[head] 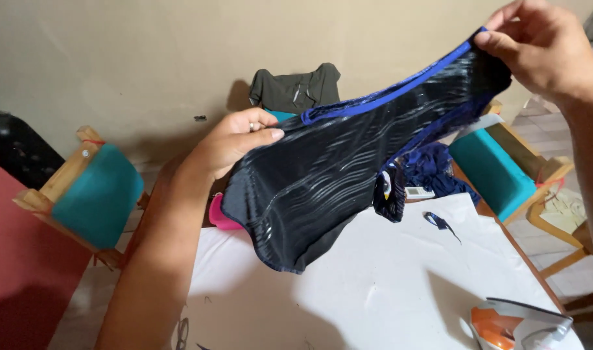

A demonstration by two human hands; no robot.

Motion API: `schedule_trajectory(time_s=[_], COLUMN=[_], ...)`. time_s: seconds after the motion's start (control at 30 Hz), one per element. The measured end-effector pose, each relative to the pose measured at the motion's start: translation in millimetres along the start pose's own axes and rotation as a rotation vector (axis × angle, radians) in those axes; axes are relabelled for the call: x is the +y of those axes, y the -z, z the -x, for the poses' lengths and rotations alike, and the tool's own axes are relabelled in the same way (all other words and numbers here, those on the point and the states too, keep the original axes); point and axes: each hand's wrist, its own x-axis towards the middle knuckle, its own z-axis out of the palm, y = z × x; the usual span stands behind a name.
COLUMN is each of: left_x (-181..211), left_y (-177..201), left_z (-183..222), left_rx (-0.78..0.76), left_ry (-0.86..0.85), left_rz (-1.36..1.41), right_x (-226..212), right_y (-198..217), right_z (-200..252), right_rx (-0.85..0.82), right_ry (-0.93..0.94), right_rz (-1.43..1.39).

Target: Using an electric iron to press seams and smooth the fabric of a black garment on a work table.

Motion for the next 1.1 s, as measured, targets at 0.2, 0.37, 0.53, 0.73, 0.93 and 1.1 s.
schedule_trajectory(time_s=[0.2, 0.37, 0.53, 0.73, 0.93, 1.1], left_x=[6, -13, -76, -103, -181, -324], left_y=[1, 2, -8, -27, -64, -137], left_z=[4, -12, -51, -49, 48, 157], left_rx=[-0.009, 0.000, 0.076, 0.024, -0.254, -0.318], left_ry=[0.022, 0.024, 0.048, -0.031, -0.125, -0.239], left_rz=[0.184, 0.068, -0.046, -0.108, -0.217, -0.507], right_x=[-17, 6, 31, 78, 125, 161], right_y=[5, 4, -46, -70, -113, -205], right_z=[11, 27, 75, 127, 311, 485], right_rx=[-0.078, -0.184, -0.131, -0.152, -0.226, -0.277], right_ry=[0.056, -0.076, -0.233, -0.308, -0.028, -0.059], right_rz=[-0.014, -0.046, -0.036, 0.037, 0.458, 0.517])
